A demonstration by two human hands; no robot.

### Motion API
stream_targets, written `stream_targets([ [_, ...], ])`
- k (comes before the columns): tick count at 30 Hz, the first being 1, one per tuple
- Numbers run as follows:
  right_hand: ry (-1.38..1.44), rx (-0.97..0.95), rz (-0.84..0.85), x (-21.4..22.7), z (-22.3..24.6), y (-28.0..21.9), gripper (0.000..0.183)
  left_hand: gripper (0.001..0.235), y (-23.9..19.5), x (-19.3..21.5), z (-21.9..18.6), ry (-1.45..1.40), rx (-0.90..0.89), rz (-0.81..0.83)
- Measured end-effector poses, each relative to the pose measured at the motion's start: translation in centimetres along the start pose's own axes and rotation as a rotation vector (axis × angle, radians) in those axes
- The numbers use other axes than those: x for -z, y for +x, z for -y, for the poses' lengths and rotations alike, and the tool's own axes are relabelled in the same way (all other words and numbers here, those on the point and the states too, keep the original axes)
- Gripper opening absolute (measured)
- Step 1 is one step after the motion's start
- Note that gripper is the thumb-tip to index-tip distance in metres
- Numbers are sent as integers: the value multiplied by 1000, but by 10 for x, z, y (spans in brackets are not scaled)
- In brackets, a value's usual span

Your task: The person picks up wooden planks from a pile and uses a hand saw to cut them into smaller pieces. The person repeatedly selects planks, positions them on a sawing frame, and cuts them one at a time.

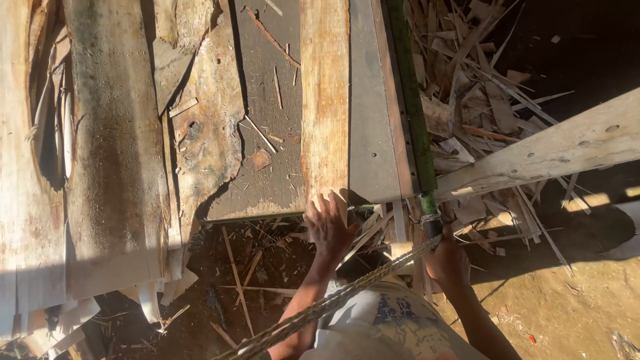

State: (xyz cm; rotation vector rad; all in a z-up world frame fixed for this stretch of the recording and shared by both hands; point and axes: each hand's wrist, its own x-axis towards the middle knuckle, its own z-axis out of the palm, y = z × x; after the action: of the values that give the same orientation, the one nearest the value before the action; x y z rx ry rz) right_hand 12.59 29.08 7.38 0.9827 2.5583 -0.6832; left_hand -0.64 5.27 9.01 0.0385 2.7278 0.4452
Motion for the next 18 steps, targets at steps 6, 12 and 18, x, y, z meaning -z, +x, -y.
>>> stream_targets([
  [6,136,39,49,19,3,-6,66,89,34,-77,27,227,-60,-70],
  [12,261,72,81,30,-2,-4,66,56,66,-101,63,141,-361,-737],
  [18,313,103,86,48,3,-10,66,28,85,-36,84,-90,-614,-861],
])
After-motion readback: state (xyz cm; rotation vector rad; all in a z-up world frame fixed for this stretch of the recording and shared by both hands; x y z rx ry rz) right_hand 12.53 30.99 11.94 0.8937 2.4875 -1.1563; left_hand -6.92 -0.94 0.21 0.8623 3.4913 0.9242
